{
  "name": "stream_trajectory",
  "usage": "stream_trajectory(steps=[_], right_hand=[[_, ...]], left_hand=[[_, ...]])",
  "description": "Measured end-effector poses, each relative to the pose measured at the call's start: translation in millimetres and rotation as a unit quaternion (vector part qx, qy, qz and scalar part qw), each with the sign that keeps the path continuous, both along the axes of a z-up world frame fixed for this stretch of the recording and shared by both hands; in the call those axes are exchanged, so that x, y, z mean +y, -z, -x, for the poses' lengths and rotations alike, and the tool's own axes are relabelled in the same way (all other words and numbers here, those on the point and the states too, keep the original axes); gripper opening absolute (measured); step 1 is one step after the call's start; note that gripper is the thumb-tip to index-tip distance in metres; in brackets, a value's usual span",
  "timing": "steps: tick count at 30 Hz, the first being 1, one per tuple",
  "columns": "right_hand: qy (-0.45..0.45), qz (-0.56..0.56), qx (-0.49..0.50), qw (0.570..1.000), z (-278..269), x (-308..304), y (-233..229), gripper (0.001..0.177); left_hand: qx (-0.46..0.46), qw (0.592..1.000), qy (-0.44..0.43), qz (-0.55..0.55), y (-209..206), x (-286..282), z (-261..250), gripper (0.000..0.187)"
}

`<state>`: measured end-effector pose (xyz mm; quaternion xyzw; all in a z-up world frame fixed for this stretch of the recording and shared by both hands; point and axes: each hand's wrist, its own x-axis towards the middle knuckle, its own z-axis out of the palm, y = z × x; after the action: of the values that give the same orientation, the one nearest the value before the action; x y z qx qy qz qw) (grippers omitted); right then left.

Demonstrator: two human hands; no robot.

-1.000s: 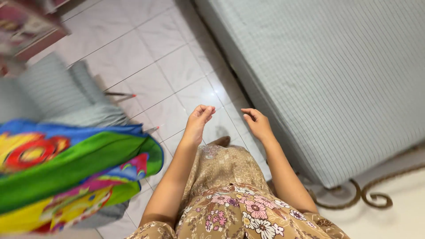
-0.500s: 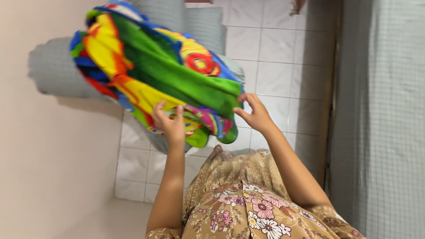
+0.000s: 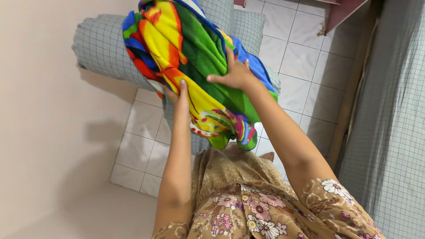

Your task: The person smooths a checkered bedsheet, places a colorful blanket on the bed, then arranges several checkered pillows and a bolster along the headboard. The person folds the blanket neatly and lays it at the foot of the bed.

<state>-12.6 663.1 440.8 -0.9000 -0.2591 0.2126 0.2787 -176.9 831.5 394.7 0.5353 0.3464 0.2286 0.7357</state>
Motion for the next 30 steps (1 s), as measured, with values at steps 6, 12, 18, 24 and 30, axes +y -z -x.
stream_trajectory(steps=[6,12,18,24,30], right_hand=[[-0.001,-0.025,-0.049,0.998,56,8,-17,0.152],[0.088,-0.182,-0.006,0.979,69,-10,-43,0.127],[0.141,-0.393,0.011,0.909,77,-65,-82,0.104],[0.152,-0.509,-0.072,0.844,99,-139,-123,0.091],[0.302,-0.548,-0.148,0.765,160,-254,-141,0.086]], left_hand=[[-0.050,0.986,0.049,0.154,-26,0,-11,0.085],[-0.117,0.978,0.095,0.143,-63,-19,-6,0.066],[-0.191,0.963,0.185,0.045,-127,-49,2,0.072],[-0.266,0.901,0.342,-0.006,-185,-92,5,0.084],[-0.266,0.827,0.489,-0.075,-209,-173,10,0.075]])
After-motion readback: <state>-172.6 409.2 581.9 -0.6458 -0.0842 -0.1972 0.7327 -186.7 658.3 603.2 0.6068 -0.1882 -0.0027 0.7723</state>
